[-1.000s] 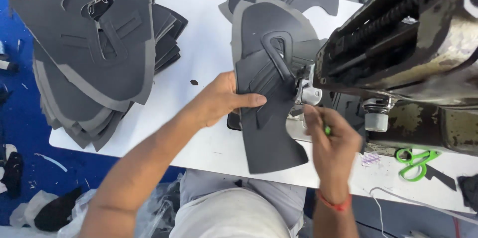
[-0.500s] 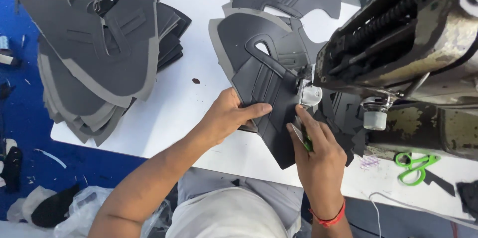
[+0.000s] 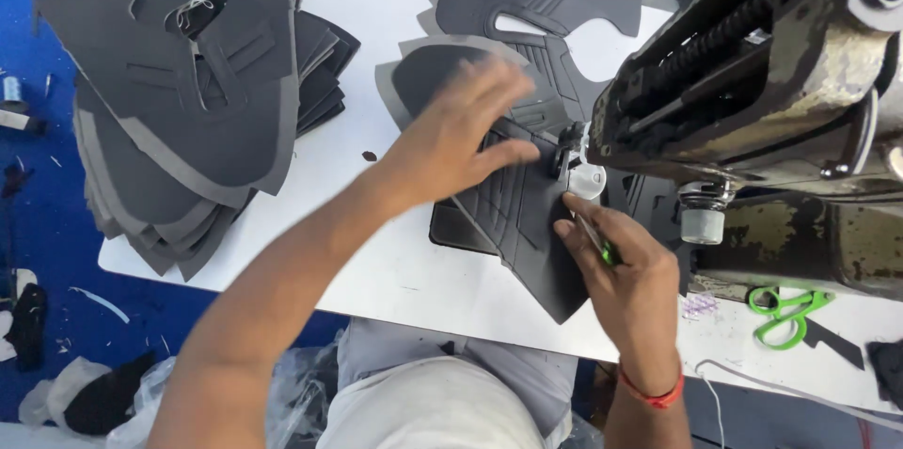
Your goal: The person operates a sewing machine to stitch dark gray, textured material pieces. They guide the material under the needle with both hands, then use a small green tool to trim excess threads from the seams. The finished pieces are stacked on the table to the left.
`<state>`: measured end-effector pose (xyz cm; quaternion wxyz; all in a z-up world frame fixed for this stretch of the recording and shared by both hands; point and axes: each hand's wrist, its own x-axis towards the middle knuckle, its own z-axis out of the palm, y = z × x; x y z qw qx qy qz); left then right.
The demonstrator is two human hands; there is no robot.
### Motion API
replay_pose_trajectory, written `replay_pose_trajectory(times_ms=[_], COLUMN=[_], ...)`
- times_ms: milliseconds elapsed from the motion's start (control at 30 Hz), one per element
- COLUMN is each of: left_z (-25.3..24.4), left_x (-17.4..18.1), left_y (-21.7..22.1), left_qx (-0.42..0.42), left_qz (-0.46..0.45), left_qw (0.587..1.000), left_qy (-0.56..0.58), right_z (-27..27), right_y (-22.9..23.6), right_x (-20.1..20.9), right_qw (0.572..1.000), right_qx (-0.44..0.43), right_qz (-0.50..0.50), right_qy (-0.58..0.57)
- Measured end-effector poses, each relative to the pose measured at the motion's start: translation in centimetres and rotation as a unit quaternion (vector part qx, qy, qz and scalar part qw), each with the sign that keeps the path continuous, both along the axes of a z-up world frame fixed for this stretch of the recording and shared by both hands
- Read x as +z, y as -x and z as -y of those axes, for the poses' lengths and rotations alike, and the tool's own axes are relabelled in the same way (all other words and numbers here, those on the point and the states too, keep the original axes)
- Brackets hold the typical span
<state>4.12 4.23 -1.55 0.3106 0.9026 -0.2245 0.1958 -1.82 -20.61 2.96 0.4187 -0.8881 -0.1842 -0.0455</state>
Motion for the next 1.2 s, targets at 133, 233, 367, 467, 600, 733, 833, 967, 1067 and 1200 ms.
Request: replay_pose_trajectory(times_ms=[133,233,367,467,600,733,833,967,1067,1200], left_z=[0.8,2.4,4.9,5.5,5.7,4.1,2.8,1.9,2.0,2.6], left_x=[4.2,2.5,0.7,0.8,0.7,2.0,4.8,2.6,3.4,4.1], left_y=[0.7,4.2,6.7,7.0,6.1,3.6,0.9,-4.0,-6.7,-7.1], left_qx=[-0.052,-0.047,0.038,0.066,0.063,0.019,-0.022,-0.103,-0.174,-0.171], left_qz=[-0.383,-0.301,-0.305,-0.305,-0.278,-0.27,-0.37,-0.339,-0.343,-0.256], left_qw=[0.922,0.935,0.905,0.9,0.909,0.918,0.909,0.933,0.923,0.95], left_qy=[0.029,0.18,0.295,0.305,0.303,0.29,0.191,0.061,0.013,-0.049], right_z=[1.4,2.2,2.3,2.8,3.5,3.3,2.8,1.3,0.3,0.1], right_y=[-2.6,-4.8,-7.5,-8.5,-8.4,-7.5,-6.2,-4.3,-3.3,-2.4], right_x=[0.6,1.5,2.3,1.6,1.2,1.3,1.1,0.5,0.1,-0.6], right_qw=[0.99,0.97,0.982,0.985,0.988,0.987,0.98,0.983,0.976,0.973], right_qx=[-0.04,-0.044,0.054,0.088,0.088,0.072,0.08,-0.017,-0.091,-0.131], right_qz=[-0.006,-0.011,-0.013,-0.042,-0.042,-0.011,0.09,0.018,-0.058,-0.042], right_qy=[0.134,0.238,0.181,0.144,0.121,0.144,0.156,0.182,0.189,0.184])
